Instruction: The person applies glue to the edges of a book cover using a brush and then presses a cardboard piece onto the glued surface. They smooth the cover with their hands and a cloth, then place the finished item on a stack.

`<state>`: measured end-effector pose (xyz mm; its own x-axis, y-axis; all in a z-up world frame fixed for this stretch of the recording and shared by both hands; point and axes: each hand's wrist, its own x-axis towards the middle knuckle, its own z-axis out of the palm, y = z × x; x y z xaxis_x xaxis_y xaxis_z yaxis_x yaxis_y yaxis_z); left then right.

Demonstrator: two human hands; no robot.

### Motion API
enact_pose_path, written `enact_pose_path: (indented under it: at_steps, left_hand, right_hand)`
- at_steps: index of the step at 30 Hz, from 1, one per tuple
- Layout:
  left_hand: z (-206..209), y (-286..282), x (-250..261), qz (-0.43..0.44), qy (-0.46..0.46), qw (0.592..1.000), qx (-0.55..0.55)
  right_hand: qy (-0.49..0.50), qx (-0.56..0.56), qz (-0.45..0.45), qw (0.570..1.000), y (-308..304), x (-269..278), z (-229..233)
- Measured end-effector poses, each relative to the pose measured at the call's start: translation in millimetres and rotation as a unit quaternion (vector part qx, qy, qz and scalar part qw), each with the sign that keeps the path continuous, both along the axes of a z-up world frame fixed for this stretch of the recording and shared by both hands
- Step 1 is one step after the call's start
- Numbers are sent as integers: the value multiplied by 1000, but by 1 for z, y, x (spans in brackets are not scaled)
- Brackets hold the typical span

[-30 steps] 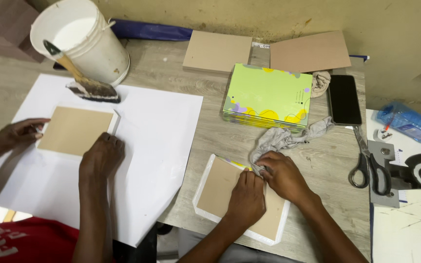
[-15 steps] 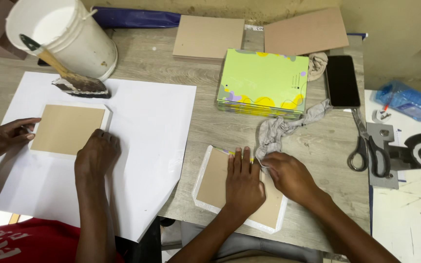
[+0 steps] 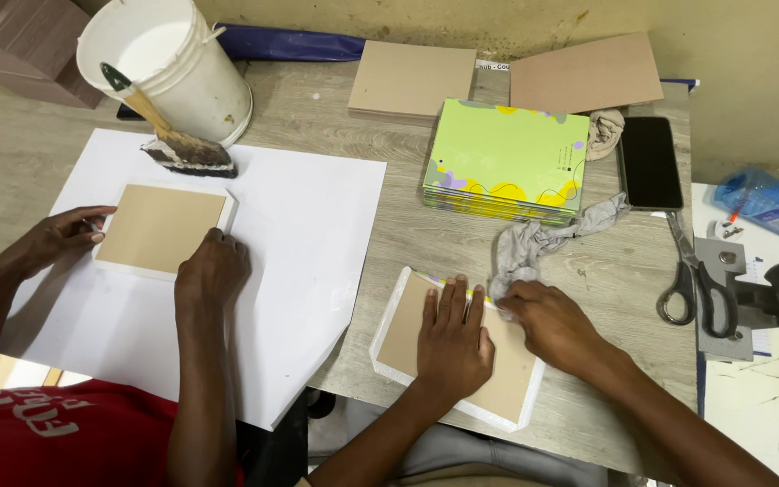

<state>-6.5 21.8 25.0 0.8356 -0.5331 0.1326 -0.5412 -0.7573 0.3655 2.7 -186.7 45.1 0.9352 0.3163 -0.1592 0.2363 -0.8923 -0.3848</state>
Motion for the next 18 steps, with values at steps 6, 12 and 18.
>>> enact_pose_path:
  at_steps: [6, 12, 18]
  left_hand:
    - [-12, -4, -1, 11, -87, 996, -32]
    - [-21, 10, 12, -8, -90, 994, -56]
    - [-7, 28, 25, -14, -35, 999, 30]
  right_hand:
    - [50, -11, -8, 999, 9, 12, 23]
    - [42, -15, 1, 999, 26, 16, 37]
    - [86, -70, 4, 994, 9, -2, 53]
